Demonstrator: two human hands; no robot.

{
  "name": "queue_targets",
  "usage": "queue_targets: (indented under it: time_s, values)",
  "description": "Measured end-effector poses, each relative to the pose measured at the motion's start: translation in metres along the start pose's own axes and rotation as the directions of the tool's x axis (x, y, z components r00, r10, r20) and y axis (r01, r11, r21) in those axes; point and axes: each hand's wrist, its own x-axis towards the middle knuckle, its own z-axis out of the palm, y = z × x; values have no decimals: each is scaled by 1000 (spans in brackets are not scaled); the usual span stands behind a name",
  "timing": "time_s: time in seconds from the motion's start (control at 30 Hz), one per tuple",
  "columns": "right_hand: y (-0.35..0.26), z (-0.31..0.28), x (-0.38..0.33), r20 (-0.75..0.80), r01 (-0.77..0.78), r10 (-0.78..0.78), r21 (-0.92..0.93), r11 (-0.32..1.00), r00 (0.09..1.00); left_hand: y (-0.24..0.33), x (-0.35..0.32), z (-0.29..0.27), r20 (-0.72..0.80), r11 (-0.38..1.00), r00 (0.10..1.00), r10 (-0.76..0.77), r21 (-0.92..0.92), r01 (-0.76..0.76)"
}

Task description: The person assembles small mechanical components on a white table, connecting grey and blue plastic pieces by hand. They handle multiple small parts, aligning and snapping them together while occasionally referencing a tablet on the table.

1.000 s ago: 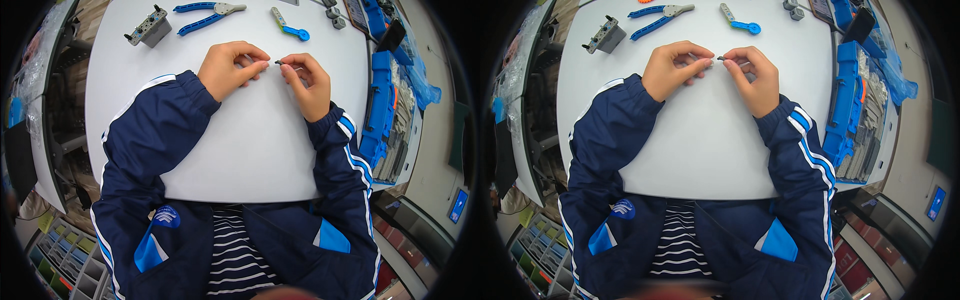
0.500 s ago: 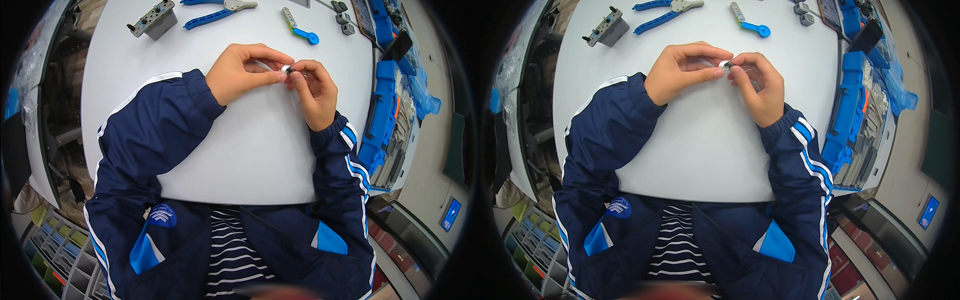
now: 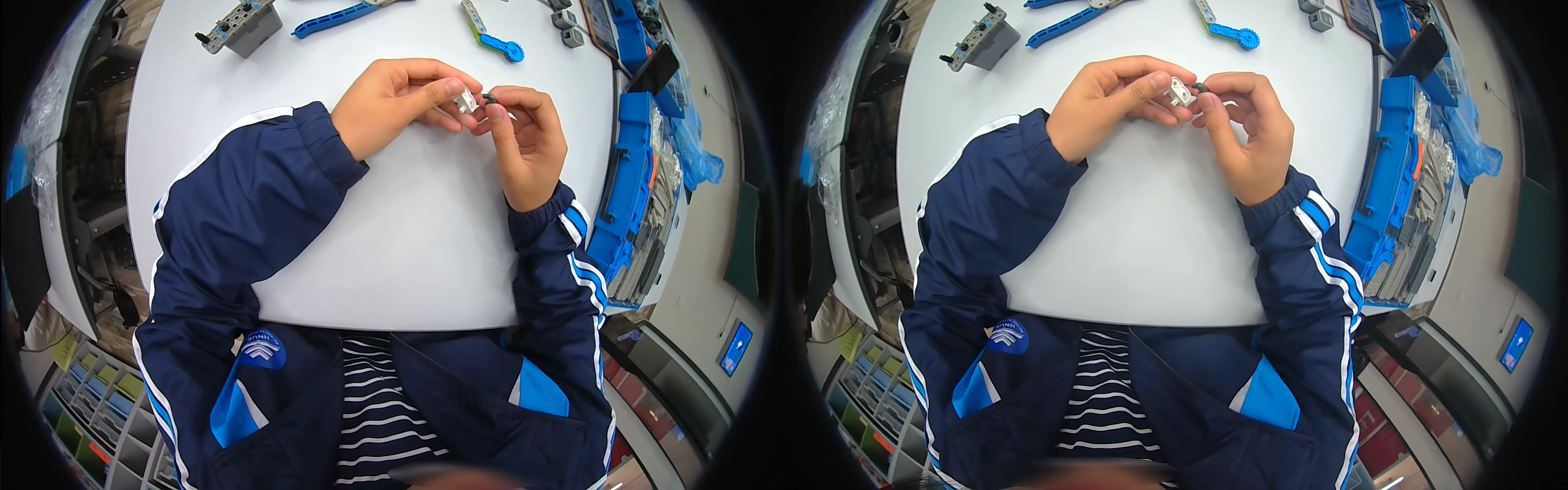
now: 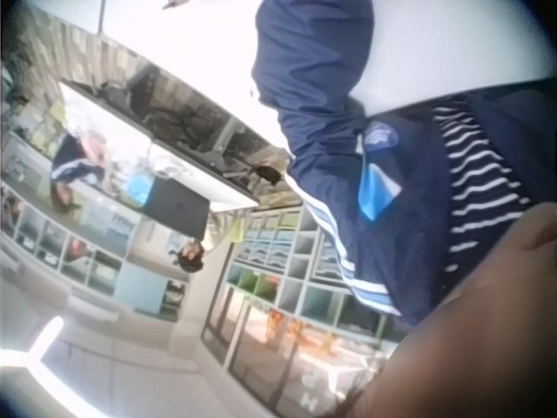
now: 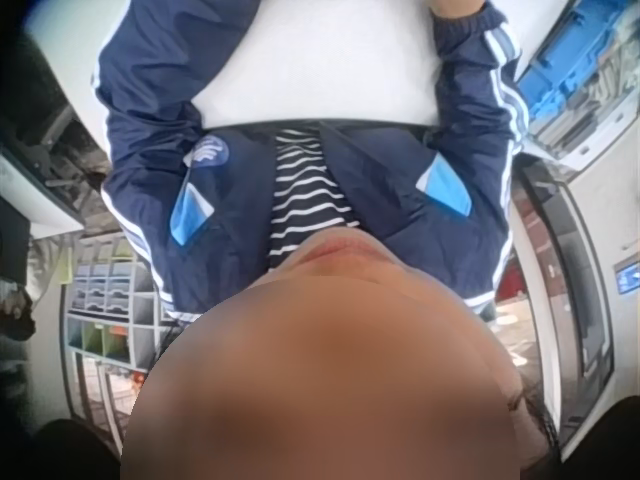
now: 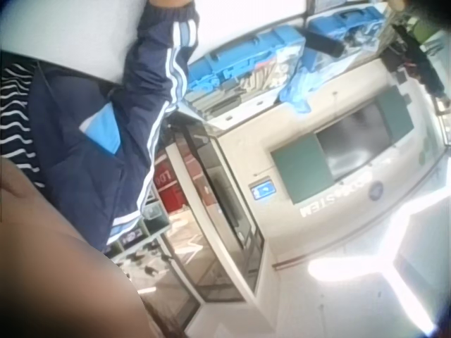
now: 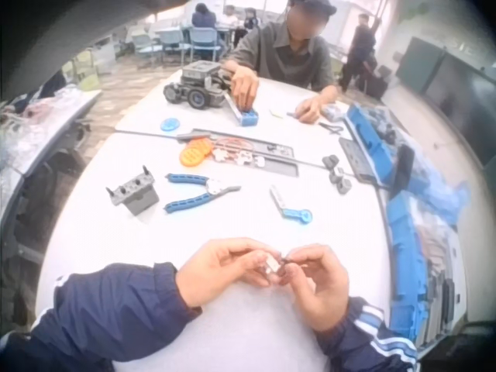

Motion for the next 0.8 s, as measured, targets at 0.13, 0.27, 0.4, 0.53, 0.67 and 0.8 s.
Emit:
queue_targets:
  time_s: [0.13, 0.27, 0.4, 0.53, 0.67, 0.8]
  values:
    - [1, -3, 3, 42, -51, 50, 11, 999, 998, -3, 4, -2, 2, 999, 1000, 22, 39, -22]
    - [3, -2, 3, 62, 16, -7, -150, 989, 998, -7, 5, -4, 0, 998, 1000, 21, 62, -21]
    - [4, -1, 1, 30, -1, 5, -126, 992, 1000, -6, 5, -7, 36, 979, 997, 71, 191, -76]
    - [3, -2, -1, 21, 22, -20, -95, 995, 1000, -4, 1, -1, -38, 996, 999, 33, 89, -29]
    - [2, -4, 0, 19, 31, -30, -87, 996, 999, -1, 1, 0, -95, 998, 995, -4, 59, 9]
    - [2, -5, 3, 23, 109, -107, -192, 975, 994, -1, 1, -1, -64, 998, 998, 20, 64, -16]
